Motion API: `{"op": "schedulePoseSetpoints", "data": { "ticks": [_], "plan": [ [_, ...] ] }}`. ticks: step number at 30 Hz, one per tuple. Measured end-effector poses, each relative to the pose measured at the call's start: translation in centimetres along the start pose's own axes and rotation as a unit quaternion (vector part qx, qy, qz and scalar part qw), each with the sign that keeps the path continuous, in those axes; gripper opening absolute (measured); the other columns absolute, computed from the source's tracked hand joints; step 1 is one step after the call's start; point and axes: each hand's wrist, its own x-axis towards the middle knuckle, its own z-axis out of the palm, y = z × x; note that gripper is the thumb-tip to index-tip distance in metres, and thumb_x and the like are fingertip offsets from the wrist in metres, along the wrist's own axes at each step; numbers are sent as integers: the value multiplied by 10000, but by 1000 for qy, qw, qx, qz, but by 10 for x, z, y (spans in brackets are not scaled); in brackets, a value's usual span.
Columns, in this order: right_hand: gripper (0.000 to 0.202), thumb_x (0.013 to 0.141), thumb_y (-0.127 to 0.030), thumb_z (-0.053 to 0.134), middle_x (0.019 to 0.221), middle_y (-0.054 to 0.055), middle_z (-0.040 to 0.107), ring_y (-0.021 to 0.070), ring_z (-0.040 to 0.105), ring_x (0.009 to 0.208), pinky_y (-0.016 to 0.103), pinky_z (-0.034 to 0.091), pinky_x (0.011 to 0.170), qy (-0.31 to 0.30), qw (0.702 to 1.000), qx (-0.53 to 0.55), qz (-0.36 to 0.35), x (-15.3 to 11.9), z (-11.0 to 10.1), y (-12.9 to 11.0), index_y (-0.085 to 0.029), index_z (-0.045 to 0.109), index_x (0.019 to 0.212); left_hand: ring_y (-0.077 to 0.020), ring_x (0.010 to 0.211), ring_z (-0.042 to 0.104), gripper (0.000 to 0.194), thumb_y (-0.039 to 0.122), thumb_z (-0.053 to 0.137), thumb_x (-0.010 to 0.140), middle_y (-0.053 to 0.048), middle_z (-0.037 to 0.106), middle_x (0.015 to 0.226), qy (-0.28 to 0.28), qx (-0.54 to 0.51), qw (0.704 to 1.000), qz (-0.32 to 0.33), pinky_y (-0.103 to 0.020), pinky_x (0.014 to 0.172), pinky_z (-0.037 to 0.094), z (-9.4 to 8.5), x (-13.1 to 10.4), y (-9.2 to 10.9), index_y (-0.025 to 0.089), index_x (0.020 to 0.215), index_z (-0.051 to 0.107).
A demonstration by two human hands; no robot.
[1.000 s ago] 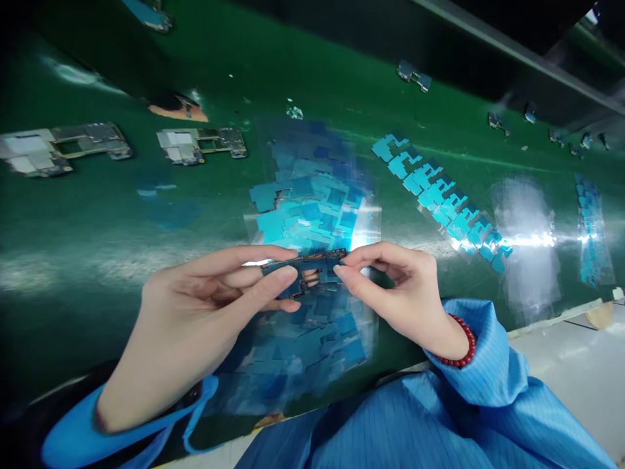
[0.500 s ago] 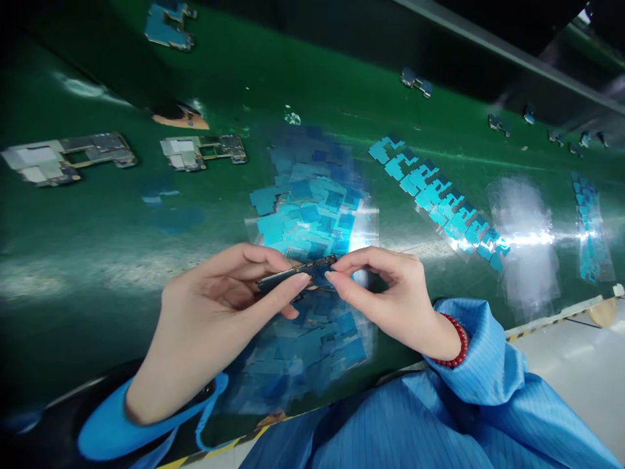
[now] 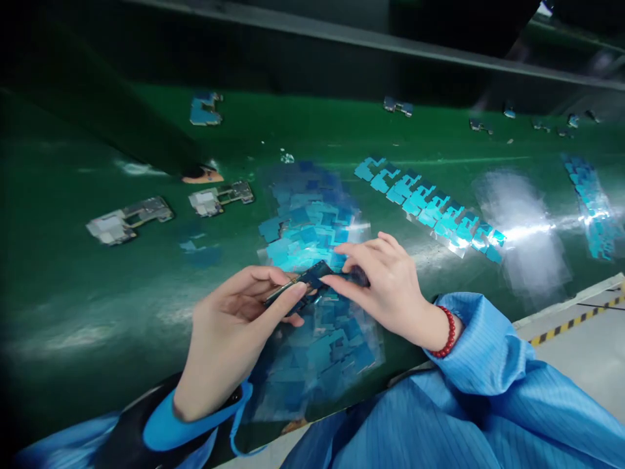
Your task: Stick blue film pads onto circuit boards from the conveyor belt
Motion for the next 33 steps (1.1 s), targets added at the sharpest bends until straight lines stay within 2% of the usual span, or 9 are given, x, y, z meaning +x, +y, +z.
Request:
{"op": "schedulePoseSetpoints", "data": {
  "ticks": [6, 11, 15, 18, 21, 25, 28, 30, 33],
  "plan": [
    [178, 829, -331, 671, 758, 9, 717, 165, 665, 738, 322, 515, 787, -19, 990, 76, 113, 3, -4, 24, -203, 664, 953, -198, 711, 682, 260, 286, 790, 692, 11, 609, 659, -5, -74, 997, -4, -172, 390, 510, -5, 9, 0, 178, 742, 559],
    [239, 822, -372, 654, 742, 37, 729, 151, 676, 679, 280, 540, 675, -79, 955, 242, 152, 3, 1, 9, -151, 689, 909, -163, 646, 649, 304, 302, 813, 654, 17, 618, 649, -25, -101, 995, 3, -175, 395, 514, -3, 12, -5, 172, 761, 560],
    [336, 850, -428, 610, 636, 41, 698, 119, 627, 576, 239, 510, 585, -153, 924, 304, 173, 2, 1, 2, -138, 652, 687, -181, 639, 671, 332, 320, 818, 640, 0, 641, 641, -81, -129, 988, -3, -181, 392, 506, 1, 11, -6, 172, 770, 551],
    [409, 843, -488, 606, 621, 41, 680, 107, 595, 552, 235, 494, 579, -178, 928, 276, 178, 19, -5, 13, -135, 634, 638, -210, 686, 704, 373, 372, 775, 690, -40, 692, 714, -85, -145, 986, 14, -218, 452, 541, 0, 14, -5, 172, 924, 565],
    [416, 842, -501, 609, 623, 34, 657, 93, 578, 543, 231, 498, 591, -151, 941, 241, 183, 62, -8, 34, -124, 626, 668, -172, 630, 695, 425, 429, 671, 775, -21, 689, 729, -58, -170, 983, 34, -226, 502, 544, -6, 19, -6, 198, 1091, 506],
    [348, 928, -413, 536, 702, 28, 642, 84, 589, 579, 234, 514, 598, -92, 961, 172, 197, 143, -1, 64, -104, 616, 789, -59, 318, 421, 288, 424, 578, 808, 67, 518, 471, -37, -184, 981, 54, -136, 310, 301, -13, 28, -10, 172, 940, 535],
    [240, 940, -353, 542, 836, 18, 650, 100, 616, 669, 261, 538, 626, -78, 974, 102, 188, 185, 4, 75, -127, 621, 924, -21, 281, 231, 243, 397, 602, 754, 117, 358, 390, -29, -188, 980, 58, -123, 290, 139, -13, 34, -12, 161, 793, 557],
    [208, 933, -331, 557, 881, 27, 662, 114, 633, 726, 291, 551, 684, -82, 981, 59, 164, 191, 5, 75, -137, 629, 942, -14, 292, 174, 236, 394, 617, 709, 139, 280, 381, -16, -195, 979, 56, -122, 293, 118, -13, 35, -11, 168, 713, 547],
    [191, 886, -318, 612, 888, 66, 703, 178, 669, 829, 374, 543, 828, -104, 989, 18, 108, 163, 3, 65, -138, 676, 881, -17, 301, 145, 228, 394, 602, 676, 151, 225, 384, 4, -212, 976, 47, -122, 290, 110, -15, 36, -9, 191, 634, 506]
  ]
}}
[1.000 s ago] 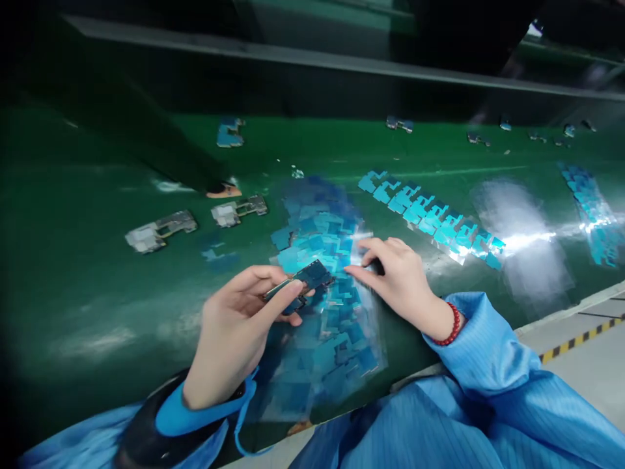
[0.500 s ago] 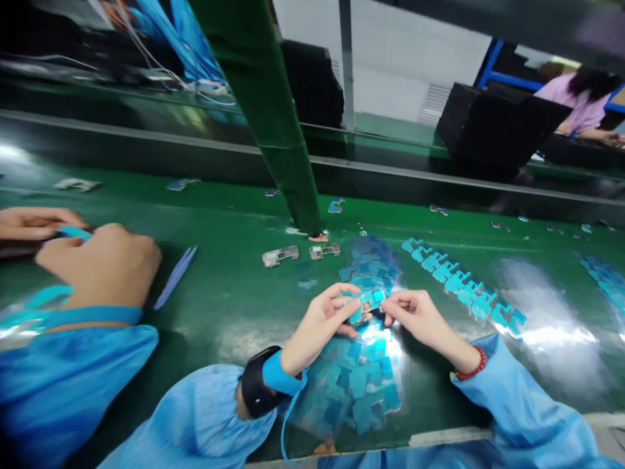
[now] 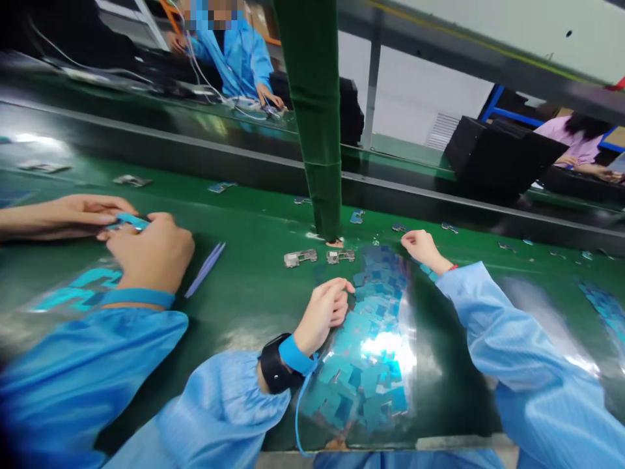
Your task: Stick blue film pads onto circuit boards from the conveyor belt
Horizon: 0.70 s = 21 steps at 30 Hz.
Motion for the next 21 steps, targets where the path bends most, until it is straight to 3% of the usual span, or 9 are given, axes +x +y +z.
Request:
{"op": "schedulePoseSetpoints", "data": {
  "ticks": [2, 4, 7, 9, 12, 14, 17, 21],
  "plan": [
    [217, 841, -340, 649, 1016, 95, 716, 233, 660, 994, 404, 494, 961, -24, 999, -14, -41, -38, 8, -5, -157, 705, 943, -19, 303, 137, 215, 380, 579, 675, 153, 209, 389, 11, -11, 1000, -4, -122, 290, 108, -1, 0, 2, 203, 611, 475],
    [414, 778, -400, 706, 1275, 94, 626, 254, 562, 1208, 395, 405, 1083, -51, 996, -19, -75, -81, 19, -9, -190, 664, 1132, -20, 303, 131, 199, 356, 564, 677, 153, 201, 393, 17, -16, 1000, -7, -123, 291, 107, -1, -1, 3, 209, 601, 454],
    [760, 702, -507, 751, 1494, 127, 399, 307, 354, 1392, 481, 313, 1141, -90, 989, -40, -109, -134, 38, -10, -197, 508, 1351, -23, 301, 134, 177, 320, 551, 684, 150, 202, 396, 20, -10, 1000, -7, -131, 294, 110, -2, -1, 4, 209, 596, 447],
    [750, 760, -521, 697, 1527, 129, 336, 331, 265, 1430, 577, 267, 1132, -95, 986, -66, -122, -153, 49, -5, -222, 447, 1400, -27, 301, 161, 169, 302, 545, 690, 144, 214, 393, 26, 1, 1000, 3, -138, 303, 136, -3, 0, 3, 205, 591, 448],
    [484, 888, -421, 580, 1503, 104, 387, 316, 293, 1421, 633, 240, 1113, -73, 986, -76, -127, -160, 56, 5, -257, 513, 1339, -42, 345, 324, 158, 296, 545, 706, 104, 360, 409, 45, 28, 998, 35, -146, 360, 276, -6, 4, 1, 191, 605, 482],
    [362, 907, -365, 567, 1451, 97, 468, 304, 362, 1389, 622, 266, 1106, -49, 987, -62, -136, -157, 55, 9, -255, 587, 1251, -58, 421, 444, 195, 328, 556, 727, 57, 492, 470, 50, 53, 996, 49, -159, 437, 372, -8, 7, -1, 178, 609, 517],
    [274, 894, -318, 599, 1330, 105, 591, 281, 491, 1299, 561, 349, 1087, 10, 987, -22, -160, -154, 52, 10, -236, 643, 1151, -91, 455, 512, 362, 446, 594, 754, -4, 569, 500, 27, 105, 994, 30, -199, 471, 419, -11, 10, -2, 153, 544, 560],
    [298, 905, -239, 588, 1261, 129, 632, 230, 587, 1188, 468, 430, 1053, 65, 972, 5, -227, -159, 49, 2, -213, 604, 1201, -141, 509, 574, 462, 546, 671, 717, -47, 625, 538, -22, 158, 987, -4, -247, 517, 463, -10, 8, -1, 118, 546, 649]
  ]
}}
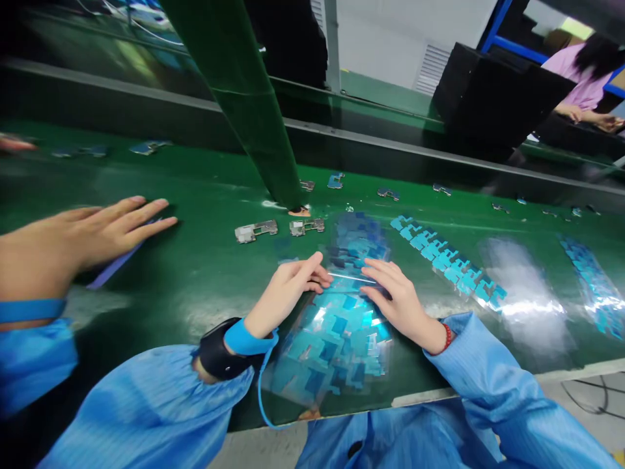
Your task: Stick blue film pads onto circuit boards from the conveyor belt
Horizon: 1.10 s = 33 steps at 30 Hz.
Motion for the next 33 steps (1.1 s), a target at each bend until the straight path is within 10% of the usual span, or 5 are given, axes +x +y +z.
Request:
{"op": "schedulePoseSetpoints", "data": {
  "ticks": [7, 14, 33],
  "plan": [
    [465, 812, -487, 640, 1361, 198, 530, 294, 460, 1300, 505, 406, 1064, -77, 991, 24, -110, 5, -8, -16, -151, 630, 1134, -126, 631, 593, 286, 410, 793, 656, 22, 634, 615, -57, -21, 998, -19, -214, 626, 472, 3, -8, 5, 157, 635, 662],
    [235, 885, -218, 614, 1176, 134, 640, 223, 600, 1088, 415, 514, 922, 60, 998, 10, 8, 10, 1, -16, -201, 643, 1118, -158, 766, 665, 240, 406, 754, 707, -8, 701, 762, -145, -108, 979, -99, -290, 784, 530, 11, -15, 0, 177, 755, 702],
    [165, 858, -74, 590, 1088, 127, 708, 229, 647, 1033, 419, 547, 897, 45, 990, 28, -133, 7, 1, -25, -178, 668, 961, -214, 842, 723, 224, 361, 640, 825, -116, 771, 864, -72, -171, 978, -95, -338, 843, 529, 13, -12, 1, 142, 786, 622]
  ]
}}
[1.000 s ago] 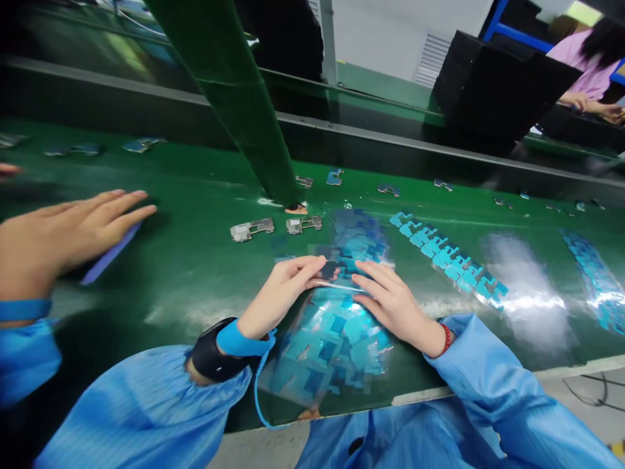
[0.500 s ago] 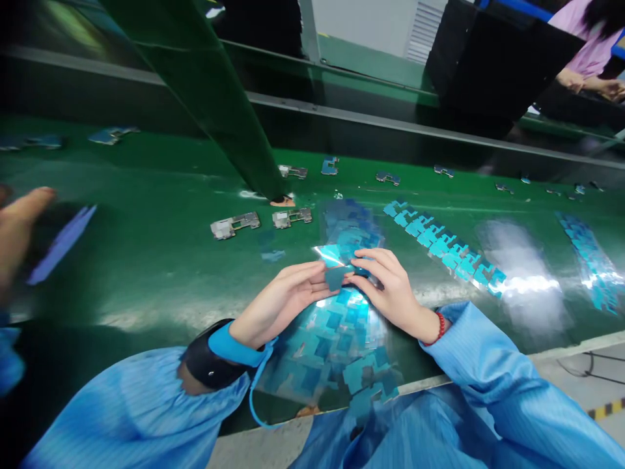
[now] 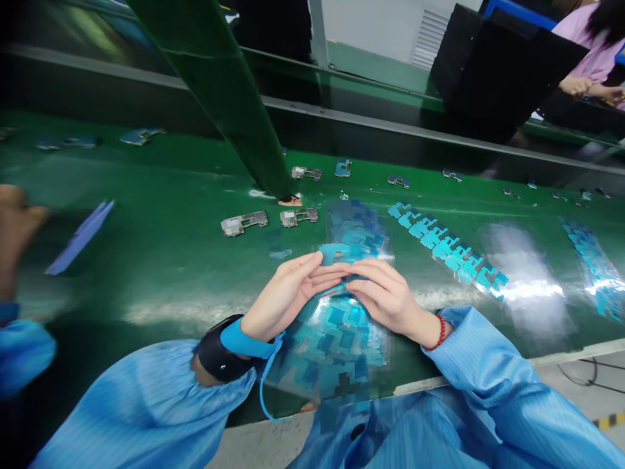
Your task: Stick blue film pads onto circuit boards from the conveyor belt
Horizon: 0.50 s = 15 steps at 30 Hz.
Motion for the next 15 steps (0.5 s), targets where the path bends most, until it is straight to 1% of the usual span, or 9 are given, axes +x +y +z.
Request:
{"op": "schedulePoseSetpoints", "data": {
  "ticks": [2, 4, 5, 6, 8, 9, 11, 13, 15],
  "plan": [
    [143, 849, -71, 604, 1009, 108, 722, 206, 665, 964, 384, 551, 865, 7, 998, 51, 38, 3, -4, -6, -180, 654, 927, -228, 924, 712, 204, 333, 550, 886, -149, 754, 950, 49, 18, 998, 27, -383, 904, 515, -1, 2, 0, 135, 870, 598],
    [118, 853, -93, 607, 904, 64, 723, 173, 675, 868, 338, 554, 814, 33, 987, 96, 127, 4, -6, -10, -195, 642, 900, -238, 1082, 651, 246, 321, 515, 904, -174, 685, 1148, 104, 70, 989, 79, -409, 981, 469, -3, 4, 0, 130, 1049, 574],
    [96, 856, -115, 610, 862, 45, 716, 160, 674, 822, 316, 554, 782, 47, 977, 109, 175, 5, -7, -11, -202, 640, 885, -245, 1178, 589, 320, 322, 524, 897, -177, 606, 1278, 130, 117, 977, 122, -417, 1017, 438, -4, 4, -1, 139, 1158, 543],
    [70, 857, -141, 614, 831, 33, 707, 152, 668, 787, 299, 552, 749, 59, 967, 117, 218, 5, -7, -10, -204, 641, 868, -252, 1265, 510, 406, 324, 540, 886, -168, 507, 1387, 153, 173, 957, 174, -426, 1049, 404, -5, 3, -2, 160, 1256, 497],
    [26, 851, -195, 627, 794, 24, 696, 149, 657, 744, 280, 546, 700, 66, 951, 121, 276, 5, -7, -7, -202, 647, 834, -264, 1359, 376, 485, 324, 559, 870, -142, 386, 1468, 172, 301, 893, 287, -447, 1099, 333, -5, -1, -2, 198, 1330, 466],
    [35, 846, -215, 633, 786, 23, 694, 149, 653, 734, 275, 543, 691, 61, 946, 122, 294, 5, -6, -5, -199, 651, 821, -269, 1367, 354, 448, 322, 561, 866, -137, 386, 1457, 162, 353, 859, 333, -454, 1108, 313, -5, -4, -2, 204, 1296, 512],
    [58, 841, -239, 637, 780, 23, 696, 150, 651, 727, 275, 541, 693, 45, 941, 125, 312, 4, -5, -2, -196, 663, 812, -273, 1342, 382, 265, 297, 579, 852, -123, 455, 1390, 111, 402, 829, 372, -449, 1106, 309, -2, -9, -1, 214, 1093, 650],
    [76, 836, -259, 644, 779, 25, 700, 156, 651, 730, 283, 539, 705, 29, 939, 129, 318, 2, -5, -1, -198, 677, 806, -278, 1265, 467, 100, 265, 614, 820, -112, 527, 1316, 65, 403, 838, 361, -430, 1066, 360, 0, -13, 0, 216, 842, 698],
    [91, 824, -284, 659, 787, 30, 705, 162, 654, 745, 289, 541, 721, 26, 932, 146, 331, 1, -5, 1, -201, 688, 801, -284, 1184, 531, 90, 250, 642, 788, -112, 566, 1267, 46, 369, 871, 320, -411, 1008, 411, 2, -13, 0, 209, 725, 692]
  ]
}}
